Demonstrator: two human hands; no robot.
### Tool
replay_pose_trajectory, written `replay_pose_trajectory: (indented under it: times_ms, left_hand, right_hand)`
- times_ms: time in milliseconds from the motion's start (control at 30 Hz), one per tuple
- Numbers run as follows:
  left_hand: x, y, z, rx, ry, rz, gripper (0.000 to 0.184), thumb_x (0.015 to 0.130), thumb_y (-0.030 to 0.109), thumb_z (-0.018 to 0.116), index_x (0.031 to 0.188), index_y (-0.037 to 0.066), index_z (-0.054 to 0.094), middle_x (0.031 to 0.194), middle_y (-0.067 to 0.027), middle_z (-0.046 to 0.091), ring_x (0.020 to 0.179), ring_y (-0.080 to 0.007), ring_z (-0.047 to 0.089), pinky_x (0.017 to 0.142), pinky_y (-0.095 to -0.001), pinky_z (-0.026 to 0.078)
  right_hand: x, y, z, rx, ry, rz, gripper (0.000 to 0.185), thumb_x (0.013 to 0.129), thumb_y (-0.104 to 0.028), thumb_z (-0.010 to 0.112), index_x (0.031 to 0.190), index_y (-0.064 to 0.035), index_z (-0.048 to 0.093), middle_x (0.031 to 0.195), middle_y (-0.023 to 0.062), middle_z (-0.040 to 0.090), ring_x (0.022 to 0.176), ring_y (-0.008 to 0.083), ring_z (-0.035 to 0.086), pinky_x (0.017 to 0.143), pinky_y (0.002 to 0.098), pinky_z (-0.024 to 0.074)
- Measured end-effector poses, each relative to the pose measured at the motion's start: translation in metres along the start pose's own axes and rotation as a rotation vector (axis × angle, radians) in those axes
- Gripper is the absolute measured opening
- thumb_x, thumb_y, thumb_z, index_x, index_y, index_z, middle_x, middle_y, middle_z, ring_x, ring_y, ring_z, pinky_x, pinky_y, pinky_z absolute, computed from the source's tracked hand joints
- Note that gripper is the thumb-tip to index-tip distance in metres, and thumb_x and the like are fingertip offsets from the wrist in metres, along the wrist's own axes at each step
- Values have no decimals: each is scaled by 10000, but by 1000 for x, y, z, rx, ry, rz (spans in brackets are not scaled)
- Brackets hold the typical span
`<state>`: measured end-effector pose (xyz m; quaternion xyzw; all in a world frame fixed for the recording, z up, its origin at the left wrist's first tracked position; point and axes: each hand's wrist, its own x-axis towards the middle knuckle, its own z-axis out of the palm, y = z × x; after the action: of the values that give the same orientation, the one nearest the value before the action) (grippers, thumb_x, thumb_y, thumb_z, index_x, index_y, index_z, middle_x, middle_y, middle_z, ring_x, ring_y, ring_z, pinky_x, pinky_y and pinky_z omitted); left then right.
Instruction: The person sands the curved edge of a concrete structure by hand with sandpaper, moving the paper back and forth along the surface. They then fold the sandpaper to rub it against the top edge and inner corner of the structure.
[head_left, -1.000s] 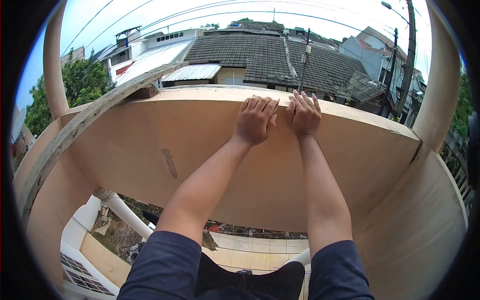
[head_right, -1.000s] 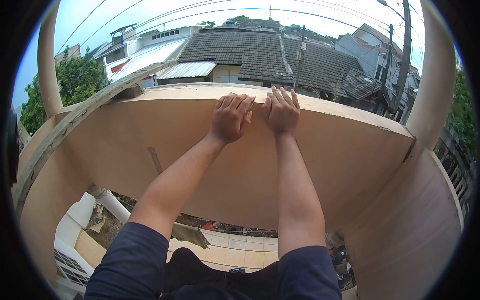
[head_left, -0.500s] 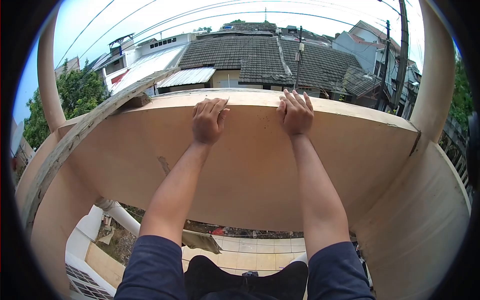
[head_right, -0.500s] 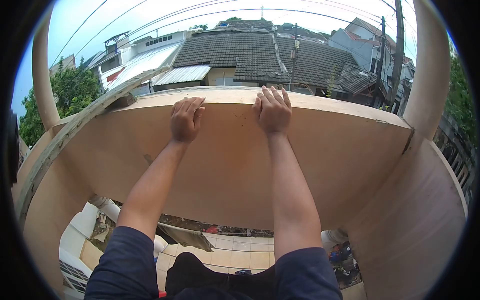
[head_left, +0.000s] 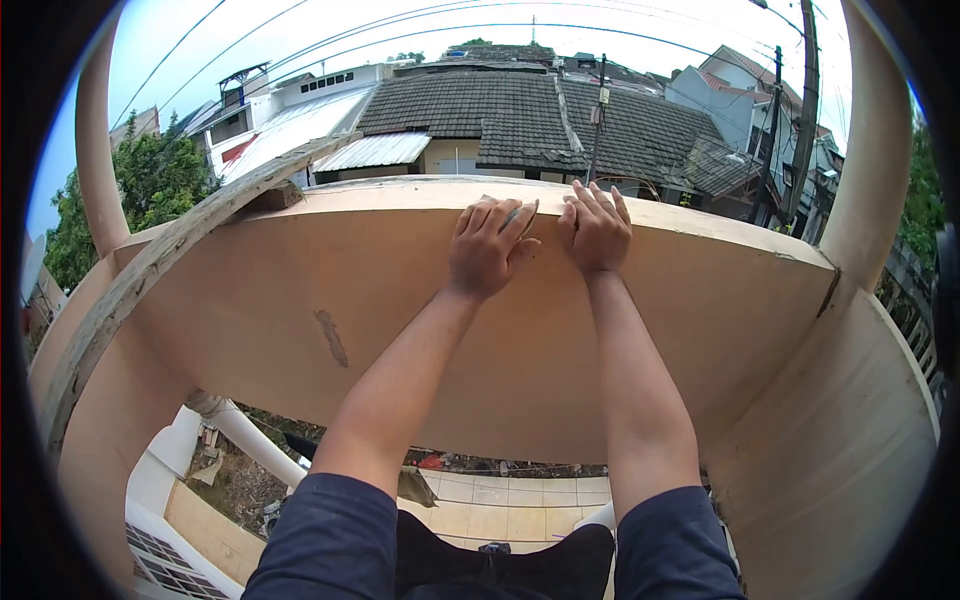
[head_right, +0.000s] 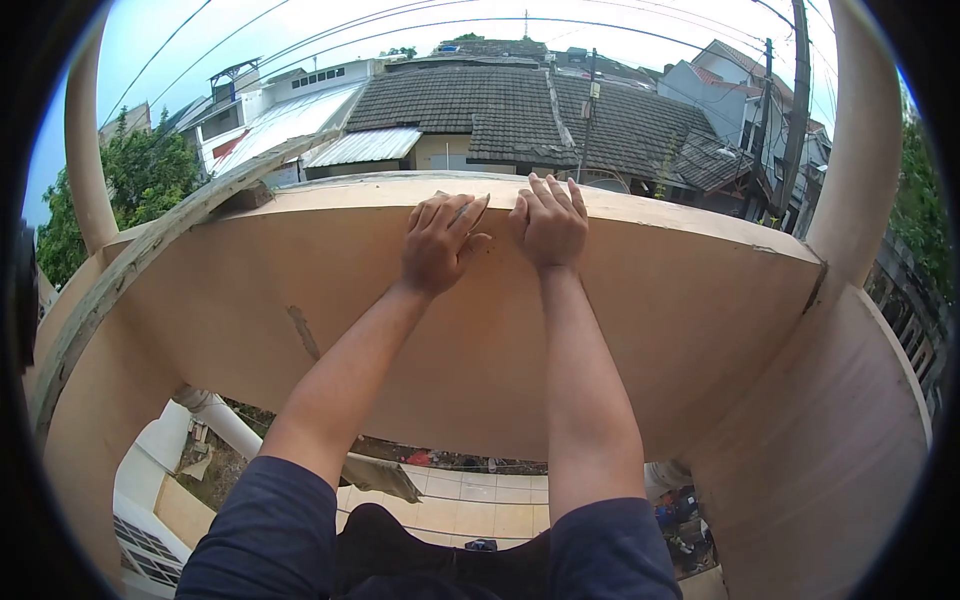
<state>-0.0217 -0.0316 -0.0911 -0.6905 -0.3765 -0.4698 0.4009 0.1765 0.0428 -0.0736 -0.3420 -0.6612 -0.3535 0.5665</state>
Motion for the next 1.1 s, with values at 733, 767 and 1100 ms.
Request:
replay_pose_trajectory:
  times_ms: [733,767,1100]
  left_hand:
    - [11,33,18,16,-16,13,502,994,370,664,1432,127,626,1360,-75,647,1300,-304,566,1159,-495,398]
    - [10,26,11,-2,-48,72,505,990,358,666,1438,128,619,1361,-75,648,1300,-305,566,1159,-495,401]
    - [-2,-20,-15,115,-113,-5,579,968,434,707,1443,115,612,1340,-76,657,1262,-304,579,1129,-475,408]
  right_hand:
    - [-2,4,3,17,5,-8,314,1034,-293,567,971,-131,829,1124,37,822,1224,254,729,1237,459,405]
    - [-4,2,3,18,4,-2,314,1034,-293,567,971,-131,829,1124,37,822,1224,254,729,1237,459,405]
    - [0,-2,-3,13,-18,1,370,1022,-446,628,941,-142,824,1142,33,819,1227,255,726,1247,460,398]
